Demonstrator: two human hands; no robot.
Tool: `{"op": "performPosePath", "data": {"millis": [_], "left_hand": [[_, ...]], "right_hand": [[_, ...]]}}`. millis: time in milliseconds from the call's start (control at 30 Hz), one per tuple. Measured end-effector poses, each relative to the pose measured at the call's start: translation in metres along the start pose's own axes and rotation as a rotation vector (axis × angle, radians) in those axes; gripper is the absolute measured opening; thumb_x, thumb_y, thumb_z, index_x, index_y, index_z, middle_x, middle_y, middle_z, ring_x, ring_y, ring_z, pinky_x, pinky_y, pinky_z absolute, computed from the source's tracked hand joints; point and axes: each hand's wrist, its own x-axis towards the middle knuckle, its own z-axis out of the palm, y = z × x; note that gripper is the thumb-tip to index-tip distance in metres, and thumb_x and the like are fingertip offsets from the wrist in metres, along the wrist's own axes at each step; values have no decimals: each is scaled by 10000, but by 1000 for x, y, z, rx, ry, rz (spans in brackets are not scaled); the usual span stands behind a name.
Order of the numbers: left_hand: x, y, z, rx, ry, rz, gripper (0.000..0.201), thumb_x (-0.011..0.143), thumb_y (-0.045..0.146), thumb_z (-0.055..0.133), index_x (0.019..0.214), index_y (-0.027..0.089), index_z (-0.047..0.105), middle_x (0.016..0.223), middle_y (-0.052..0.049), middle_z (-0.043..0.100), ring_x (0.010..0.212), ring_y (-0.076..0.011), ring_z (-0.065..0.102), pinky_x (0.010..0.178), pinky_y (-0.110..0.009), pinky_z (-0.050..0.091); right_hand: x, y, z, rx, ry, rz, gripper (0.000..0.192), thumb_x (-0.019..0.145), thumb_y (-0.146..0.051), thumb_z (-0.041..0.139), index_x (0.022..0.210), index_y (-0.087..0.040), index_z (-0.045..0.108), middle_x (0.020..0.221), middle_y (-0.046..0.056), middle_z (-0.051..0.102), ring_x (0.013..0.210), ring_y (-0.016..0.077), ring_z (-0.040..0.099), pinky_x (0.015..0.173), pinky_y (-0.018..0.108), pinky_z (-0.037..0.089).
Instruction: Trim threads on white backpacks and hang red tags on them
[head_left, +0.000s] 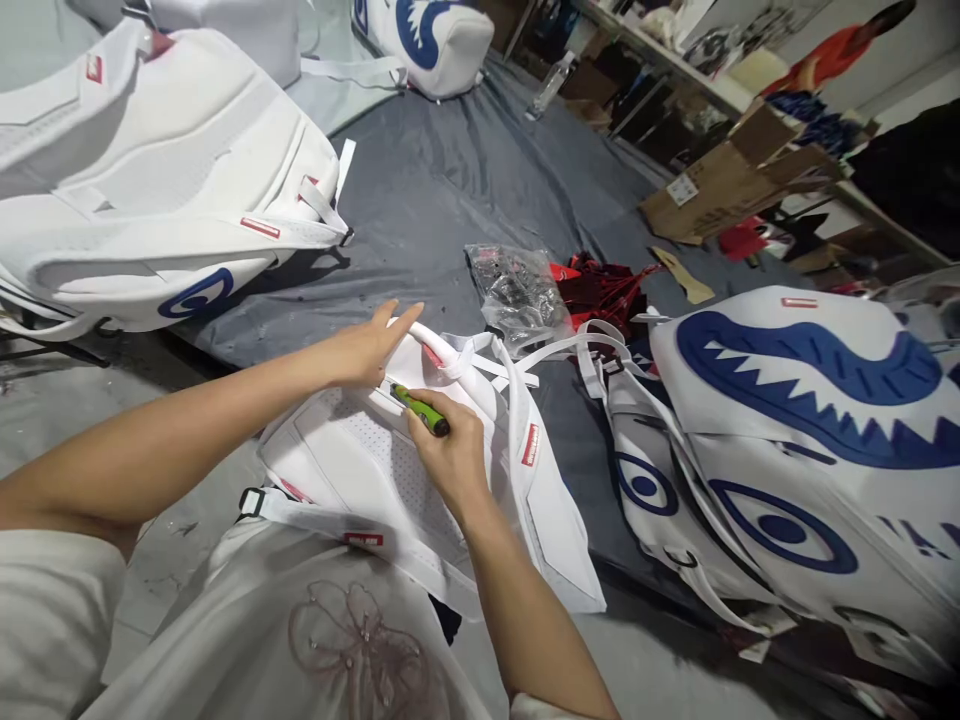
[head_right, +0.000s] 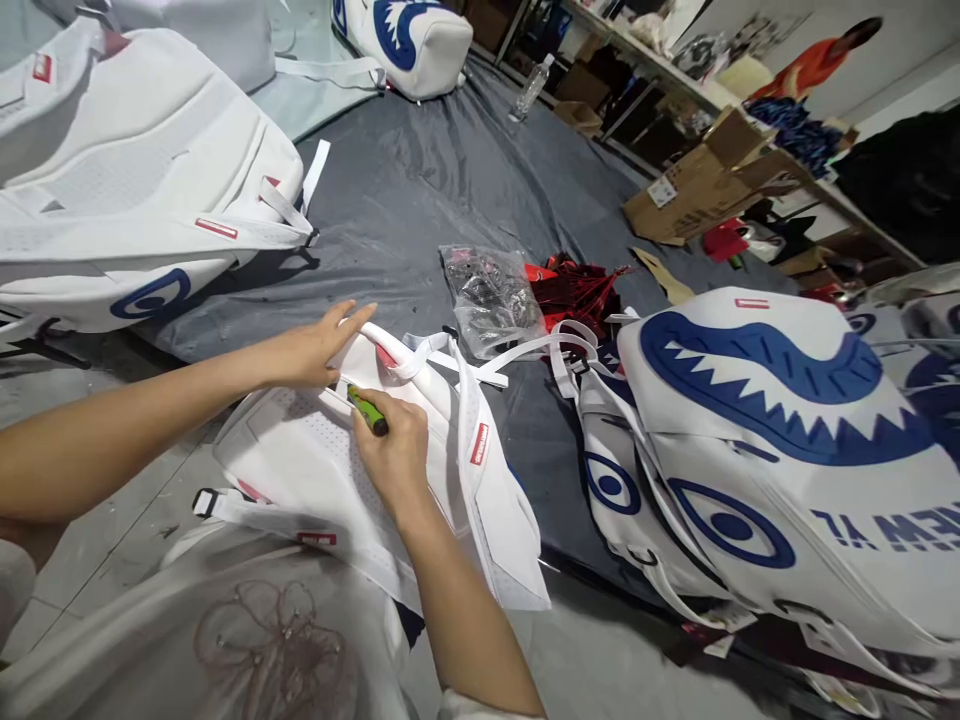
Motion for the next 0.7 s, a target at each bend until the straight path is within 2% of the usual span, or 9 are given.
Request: {"op": "performPosePath", "data": {"millis": [167,300,433,600,700], "left_hand": [[1,-1,-2,-12,-13,8,1091,798,140,623,1574,291,-129,1661,-222,-30,1309,-321,550,955,-330,489],[2,-3,-1,-29,-11,39,1074,789,110,600,1578,269,-111,1654,-236,2,1324,-314,539,973,-330,481],[3,-4,1,-36,18,55,1055,787,123,595,1580,248,-89,1639,-238,70,1349,-322,510,970,-334,482],[4,-6,3,-23,33,62,1054,778,127,590,1582,255,-81,1631,-238,104,1234,-310,606,903,-331,508],[3,-8,5,-31,73,86,1059,773,148,609,1582,252,-66,1627,-233,125,1303,-334,551,955,-357,495]], "right_hand": [[0,-3,0,-11,-29,-14,205,806,-234,656,986,-244,753,920,13,778,806,201,705,831,335,530],[-1,-4,-1,-141,57,-47,205,807,-218,658,986,-251,753,964,21,779,893,227,709,908,388,501],[-3,-3,-1,-42,17,-62,190,826,-243,651,990,-248,747,956,12,779,868,203,711,869,348,517],[-1,-1,2,-207,86,-67,182,820,-239,647,971,-242,747,944,34,779,907,237,705,932,410,474],[3,-3,6,-140,6,-78,170,827,-228,633,963,-232,735,928,30,777,848,209,706,869,355,496]]}}
